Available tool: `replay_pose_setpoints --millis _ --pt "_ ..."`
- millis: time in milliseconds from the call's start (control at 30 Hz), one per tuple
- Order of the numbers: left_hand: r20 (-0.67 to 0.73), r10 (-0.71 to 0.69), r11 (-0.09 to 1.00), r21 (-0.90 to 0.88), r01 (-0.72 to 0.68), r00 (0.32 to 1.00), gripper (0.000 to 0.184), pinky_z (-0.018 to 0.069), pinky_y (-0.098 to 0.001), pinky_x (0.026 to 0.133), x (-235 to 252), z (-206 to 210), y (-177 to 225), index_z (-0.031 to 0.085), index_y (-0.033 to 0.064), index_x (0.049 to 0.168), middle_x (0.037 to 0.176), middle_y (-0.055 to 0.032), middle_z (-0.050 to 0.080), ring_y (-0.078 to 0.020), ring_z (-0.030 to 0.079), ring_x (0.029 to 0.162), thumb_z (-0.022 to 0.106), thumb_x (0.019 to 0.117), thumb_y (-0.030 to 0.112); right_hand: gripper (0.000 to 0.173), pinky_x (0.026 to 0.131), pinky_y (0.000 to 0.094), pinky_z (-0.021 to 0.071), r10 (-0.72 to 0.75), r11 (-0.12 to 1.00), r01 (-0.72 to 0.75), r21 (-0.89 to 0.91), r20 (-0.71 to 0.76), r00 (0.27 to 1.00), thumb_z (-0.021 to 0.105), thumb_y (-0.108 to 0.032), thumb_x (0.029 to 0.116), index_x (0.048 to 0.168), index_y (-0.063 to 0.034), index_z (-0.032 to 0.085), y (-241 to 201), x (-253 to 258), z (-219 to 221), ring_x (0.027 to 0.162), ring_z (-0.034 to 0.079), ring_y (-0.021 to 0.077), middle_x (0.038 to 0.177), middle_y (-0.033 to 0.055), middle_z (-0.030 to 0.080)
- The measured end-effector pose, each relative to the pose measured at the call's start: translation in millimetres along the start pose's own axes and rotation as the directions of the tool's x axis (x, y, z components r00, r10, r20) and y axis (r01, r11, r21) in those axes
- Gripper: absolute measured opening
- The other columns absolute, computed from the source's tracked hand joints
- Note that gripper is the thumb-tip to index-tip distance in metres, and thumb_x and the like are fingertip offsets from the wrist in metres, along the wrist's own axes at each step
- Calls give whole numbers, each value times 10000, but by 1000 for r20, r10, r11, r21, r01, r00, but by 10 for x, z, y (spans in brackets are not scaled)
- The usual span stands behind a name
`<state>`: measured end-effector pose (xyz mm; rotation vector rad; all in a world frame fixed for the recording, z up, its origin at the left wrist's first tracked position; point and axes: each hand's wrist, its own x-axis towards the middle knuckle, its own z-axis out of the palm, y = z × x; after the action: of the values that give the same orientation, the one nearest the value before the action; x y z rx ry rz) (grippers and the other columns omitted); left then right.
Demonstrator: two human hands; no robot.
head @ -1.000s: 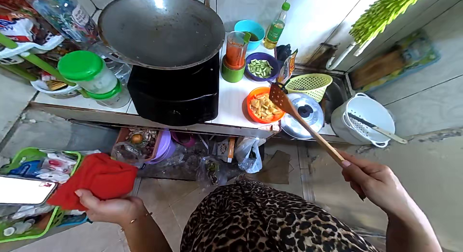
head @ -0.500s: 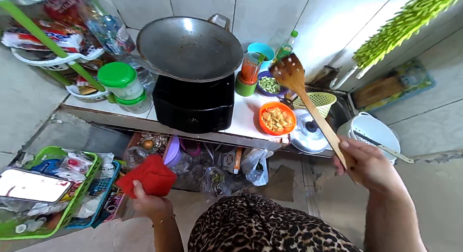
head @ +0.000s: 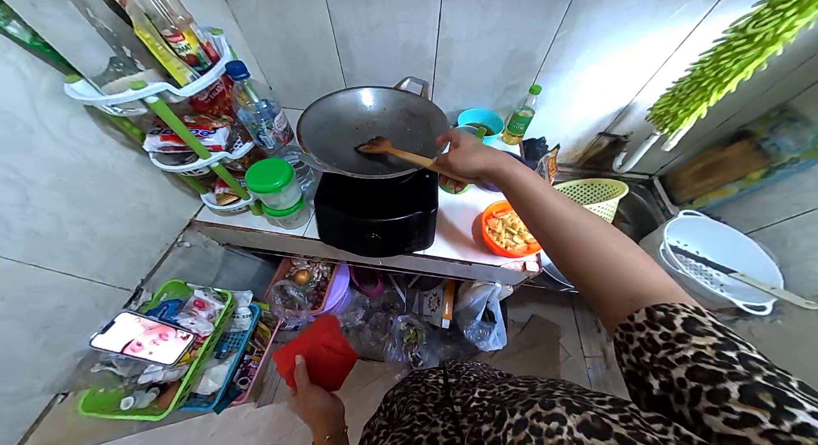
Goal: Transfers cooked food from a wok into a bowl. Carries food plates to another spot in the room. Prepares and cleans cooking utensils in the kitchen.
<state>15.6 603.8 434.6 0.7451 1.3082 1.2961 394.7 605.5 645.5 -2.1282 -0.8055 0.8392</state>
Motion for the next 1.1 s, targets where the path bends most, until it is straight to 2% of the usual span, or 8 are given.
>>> replay_pose_setpoints --millis 133,267,367,467,567,700,967,1100 --pt "-27 6 996 86 -4 1000 320 575 -257 799 -51 -219 -159 587 -44 1157 914 -6 655 -18 664 826 446 1082 234 503 806 533 567 -79 997 79 -13 -52 996 446 -393 1101 1529 -135 393 254 -237 -418 963 689 346 1171 217 665" --pt "-35 8 991 133 -3 999 323 573 -240 783 -141 -190 -188 587 -22 1126 879 21 641 1 657 805 438 1086 261 438 763 466 577 -41 996 65 65 -313 949 432 -383 1102 1421 -96 521 1136 -576 -970 919 691 273 1162 175 672" --pt "-3 4 985 173 -3 1000 320 566 -247 782 -214 11 -197 587 -30 1133 893 5 636 -5 650 807 446 1082 254 502 813 548 581 179 967 -79 242 -428 886 509 -271 1081 1515 -49 389 2080 -804 -892 993 688 381 1278 279 613" --pt "111 -1 979 200 -22 994 328 567 -255 820 -336 356 -180 577 -63 1189 953 -32 652 -20 656 858 445 1085 218 626 748 457 592 401 830 -200 521 -308 863 502 -200 1078 1612 -142 179 2537 -1007 -428 909 697 325 1298 262 594" --pt "248 -30 973 227 -28 968 297 582 -246 799 -526 762 -156 584 -57 1163 922 -16 668 -16 674 839 449 1082 194 602 712 409 621 499 564 -204 800 -134 856 449 -128 1095 1618 -183 155 2543 -1038 -64 836 711 303 1249 251 579" --pt "433 -49 978 202 -44 900 245 609 -258 770 -785 1232 -197 595 -45 1130 879 -8 703 -40 705 810 457 1072 148 563 723 403 620 546 316 -87 945 -106 831 425 -53 1076 1589 -167 225 2497 -926 85 853 703 305 1186 238 581" --pt "709 -85 936 297 -187 700 186 603 -254 788 -1027 2021 -257 653 -53 1042 867 -38 724 -48 709 808 551 1034 103 649 685 455 627 556 237 -28 971 -112 824 444 112 971 1546 -131 265 2494 -834 20 852 702 348 1216 262 564" --pt "737 -146 876 407 -260 660 241 583 -316 810 -1038 2560 -271 680 -45 1062 891 -97 715 -104 699 824 607 1035 183 668 696 449 636 532 259 20 966 -160 832 436 123 980 1564 -138 241 2484 -1094 -191 863 710 343 1212 249 573"
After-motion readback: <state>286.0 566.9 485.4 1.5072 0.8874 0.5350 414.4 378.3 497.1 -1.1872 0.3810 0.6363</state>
